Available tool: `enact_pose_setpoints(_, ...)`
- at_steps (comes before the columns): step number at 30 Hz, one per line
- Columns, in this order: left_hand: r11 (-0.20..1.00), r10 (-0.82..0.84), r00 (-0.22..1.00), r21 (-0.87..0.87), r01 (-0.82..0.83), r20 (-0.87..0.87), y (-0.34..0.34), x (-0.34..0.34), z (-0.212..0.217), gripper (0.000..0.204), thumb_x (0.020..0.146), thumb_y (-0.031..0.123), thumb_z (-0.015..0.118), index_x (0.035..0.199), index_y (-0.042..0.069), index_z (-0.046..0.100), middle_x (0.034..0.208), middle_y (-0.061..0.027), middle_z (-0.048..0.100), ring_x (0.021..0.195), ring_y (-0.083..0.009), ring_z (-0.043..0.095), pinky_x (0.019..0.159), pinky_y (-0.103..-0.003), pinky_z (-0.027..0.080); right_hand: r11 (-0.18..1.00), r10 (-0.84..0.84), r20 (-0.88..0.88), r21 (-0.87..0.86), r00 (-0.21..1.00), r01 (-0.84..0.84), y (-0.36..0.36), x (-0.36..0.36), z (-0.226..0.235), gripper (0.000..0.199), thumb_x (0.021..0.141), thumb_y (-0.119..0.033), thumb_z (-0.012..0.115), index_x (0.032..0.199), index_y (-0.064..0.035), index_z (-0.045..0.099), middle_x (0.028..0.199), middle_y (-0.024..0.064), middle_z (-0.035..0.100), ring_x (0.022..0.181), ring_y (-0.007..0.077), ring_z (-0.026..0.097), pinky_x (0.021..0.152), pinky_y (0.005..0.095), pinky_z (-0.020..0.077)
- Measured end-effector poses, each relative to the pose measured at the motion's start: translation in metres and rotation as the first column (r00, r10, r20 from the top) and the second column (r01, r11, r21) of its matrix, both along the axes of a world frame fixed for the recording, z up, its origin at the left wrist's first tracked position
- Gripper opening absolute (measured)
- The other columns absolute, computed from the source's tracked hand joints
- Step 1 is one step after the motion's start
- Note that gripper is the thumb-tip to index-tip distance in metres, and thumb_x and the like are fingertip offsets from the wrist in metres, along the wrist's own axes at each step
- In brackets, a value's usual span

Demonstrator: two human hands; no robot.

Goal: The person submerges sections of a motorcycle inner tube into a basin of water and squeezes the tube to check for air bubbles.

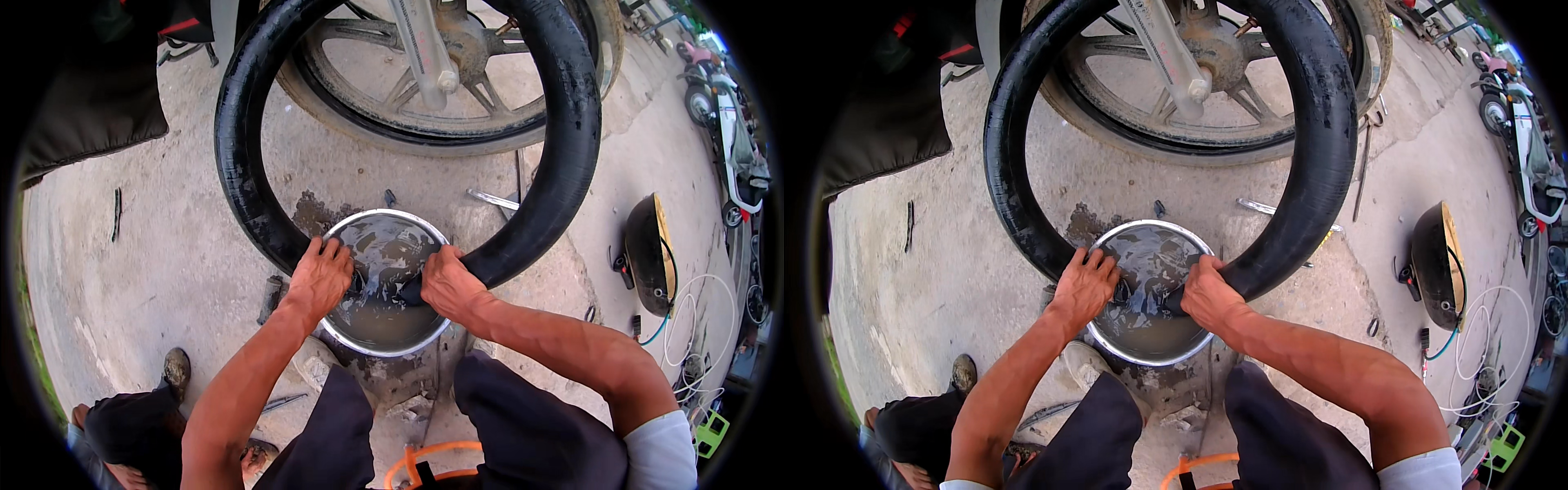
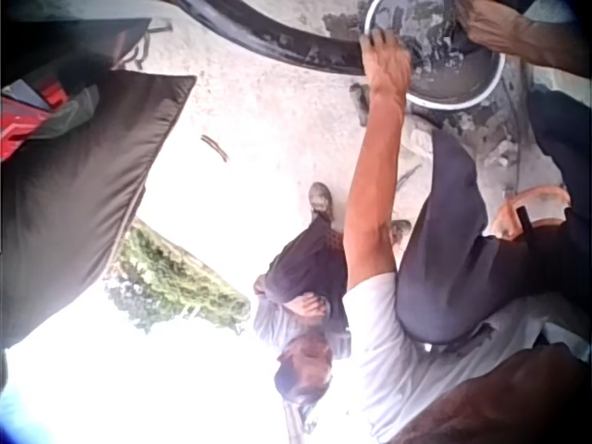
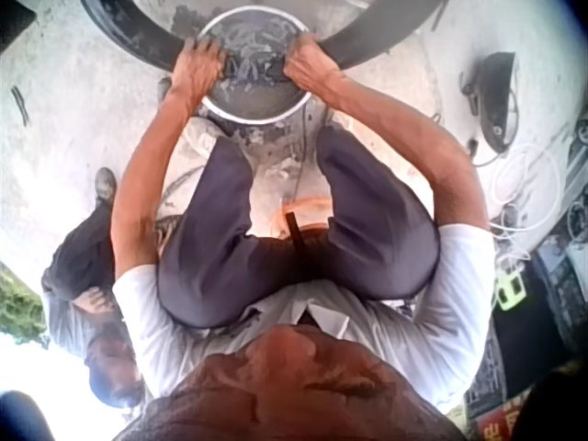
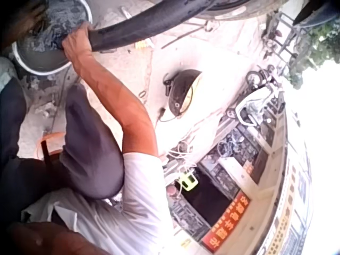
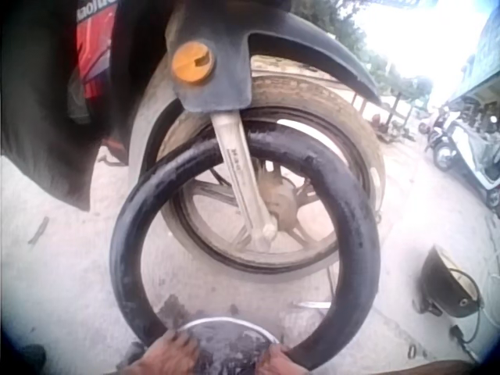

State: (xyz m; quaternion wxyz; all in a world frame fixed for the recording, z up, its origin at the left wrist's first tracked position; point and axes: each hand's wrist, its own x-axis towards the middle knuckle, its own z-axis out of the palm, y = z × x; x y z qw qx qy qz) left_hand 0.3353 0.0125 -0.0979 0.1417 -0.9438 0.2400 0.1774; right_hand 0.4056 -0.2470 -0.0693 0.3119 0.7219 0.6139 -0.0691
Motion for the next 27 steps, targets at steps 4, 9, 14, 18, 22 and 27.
enact_pose_setpoints(4, 0.999, -0.002, 0.998, 0.052, 0.005, -0.061, -0.007, 0.006, 0.004, 0.028, 0.100, 0.019, 0.060, 0.122, 0.012, 0.075, 0.128, -0.0045, 0.066, 0.128, -0.0240, 0.056, 0.111, -0.044, 0.039, 0.999, 0.026, 0.050, -0.025, 0.998, -0.025, 0.004, -0.005, -0.009, 0.029, 0.096, -0.023, 0.057, 0.096, -0.0041, 0.080, 0.084, 0.0112, 0.068, 0.082, 0.0277, 0.063, 0.079, 0.0475, 0.0453)
enact_pose_setpoints(9, 0.999, 0.025, 0.996, 0.049, -0.021, -0.090, -0.007, 0.007, 0.000, 0.026, 0.099, 0.019, 0.060, 0.117, 0.013, 0.077, 0.125, -0.0039, 0.066, 0.125, -0.0242, 0.057, 0.110, -0.044, 0.039, 0.996, 0.070, 0.114, -0.069, 0.991, -0.062, 0.011, -0.009, -0.020, 0.030, 0.098, -0.024, 0.056, 0.097, -0.0067, 0.081, 0.086, 0.0105, 0.070, 0.084, 0.0286, 0.065, 0.078, 0.0490, 0.0452)
enact_pose_setpoints(14, 0.998, 0.014, 0.997, 0.058, -0.010, -0.071, -0.009, 0.008, -0.003, 0.024, 0.099, 0.019, 0.061, 0.114, 0.013, 0.079, 0.125, -0.0043, 0.067, 0.126, -0.0245, 0.056, 0.110, -0.044, 0.040, 0.996, 0.050, 0.071, -0.074, 0.996, -0.044, 0.012, -0.006, -0.026, 0.029, 0.099, -0.024, 0.056, 0.097, -0.0089, 0.081, 0.088, 0.0081, 0.071, 0.087, 0.0284, 0.065, 0.078, 0.0491, 0.0448)
enact_pose_setpoints(18, 0.997, 0.032, 0.996, 0.073, -0.027, -0.078, -0.008, 0.009, -0.005, 0.024, 0.099, 0.020, 0.061, 0.113, 0.013, 0.079, 0.125, -0.0048, 0.067, 0.129, -0.0253, 0.056, 0.110, -0.045, 0.040, 0.996, 0.014, 0.016, -0.087, 1.000, -0.012, 0.016, -0.005, -0.028, 0.028, 0.099, -0.025, 0.058, 0.097, -0.0100, 0.081, 0.087, 0.0058, 0.072, 0.089, 0.0273, 0.065, 0.079, 0.0489, 0.0444)
enact_pose_setpoints(22, 0.996, 0.037, 0.995, 0.079, -0.030, -0.097, -0.010, 0.012, -0.006, 0.025, 0.100, 0.020, 0.060, 0.114, 0.013, 0.080, 0.127, -0.0053, 0.068, 0.130, -0.0258, 0.056, 0.110, -0.045, 0.040, 0.994, -0.011, -0.016, -0.104, 1.000, 0.009, 0.017, -0.002, -0.030, 0.028, 0.098, -0.027, 0.059, 0.095, -0.0107, 0.082, 0.087, 0.0051, 0.072, 0.087, 0.0262, 0.065, 0.079, 0.0481, 0.0433)
enact_pose_setpoints(27, 0.996, 0.054, 0.991, 0.081, -0.044, -0.125, -0.010, 0.015, -0.005, 0.025, 0.100, 0.019, 0.061, 0.113, 0.013, 0.081, 0.128, -0.0056, 0.068, 0.131, -0.0255, 0.056, 0.113, -0.047, 0.041, 0.998, -0.013, -0.009, -0.069, 1.000, 0.012, 0.014, -0.001, -0.035, 0.028, 0.098, -0.027, 0.059, 0.095, -0.0106, 0.081, 0.087, 0.0058, 0.072, 0.086, 0.0256, 0.064, 0.078, 0.0469, 0.0424)
